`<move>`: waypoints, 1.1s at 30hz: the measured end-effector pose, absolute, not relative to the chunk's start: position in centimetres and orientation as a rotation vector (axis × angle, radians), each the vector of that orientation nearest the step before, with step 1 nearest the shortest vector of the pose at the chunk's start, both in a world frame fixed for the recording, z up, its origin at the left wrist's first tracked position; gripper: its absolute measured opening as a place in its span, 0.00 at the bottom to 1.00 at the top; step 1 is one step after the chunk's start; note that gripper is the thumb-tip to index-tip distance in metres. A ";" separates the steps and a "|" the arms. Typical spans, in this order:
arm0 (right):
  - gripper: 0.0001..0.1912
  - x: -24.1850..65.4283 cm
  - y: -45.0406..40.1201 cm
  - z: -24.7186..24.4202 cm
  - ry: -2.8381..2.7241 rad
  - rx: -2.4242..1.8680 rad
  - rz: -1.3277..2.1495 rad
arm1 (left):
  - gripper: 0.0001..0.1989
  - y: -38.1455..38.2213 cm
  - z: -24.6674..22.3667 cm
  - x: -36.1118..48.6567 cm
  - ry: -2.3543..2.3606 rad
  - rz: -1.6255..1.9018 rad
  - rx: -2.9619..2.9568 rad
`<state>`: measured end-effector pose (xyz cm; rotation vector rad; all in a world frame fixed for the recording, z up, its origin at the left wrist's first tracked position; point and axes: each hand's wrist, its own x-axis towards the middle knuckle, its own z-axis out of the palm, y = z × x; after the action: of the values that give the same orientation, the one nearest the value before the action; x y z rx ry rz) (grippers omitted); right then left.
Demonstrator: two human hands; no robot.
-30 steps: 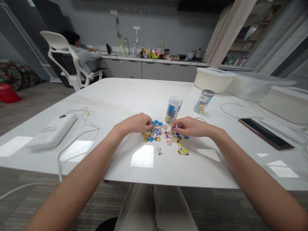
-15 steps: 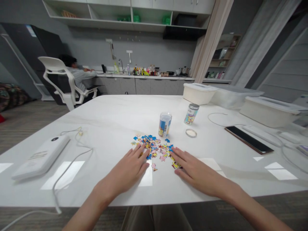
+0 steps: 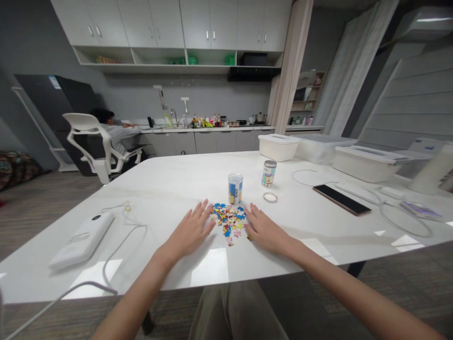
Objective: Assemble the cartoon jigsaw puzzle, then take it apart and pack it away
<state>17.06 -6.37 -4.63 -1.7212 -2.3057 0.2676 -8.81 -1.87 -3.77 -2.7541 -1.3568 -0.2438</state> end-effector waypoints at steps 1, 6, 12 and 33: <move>0.33 16.9 -6.5 -4.8 -2.313 -1.759 0.296 | 0.30 -1.1 -3.8 -9.3 -1.403 -0.214 -2.718; 0.33 15.6 -6.2 -4.9 -2.475 -1.549 0.371 | 0.26 0.9 -4.9 -10.0 -1.312 -0.063 -2.765; 0.30 15.0 -4.4 -4.8 -2.461 -1.370 0.264 | 0.24 0.1 -5.3 -8.4 -1.268 -0.295 -2.886; 0.28 13.3 0.0 -3.5 -2.540 -1.110 0.455 | 0.15 1.8 -1.7 -9.2 -1.130 -0.547 -3.256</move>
<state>13.27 -0.01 -3.53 -1.1095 -2.5403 0.4550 -9.19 1.77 -1.68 -3.2561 -1.1303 -0.5472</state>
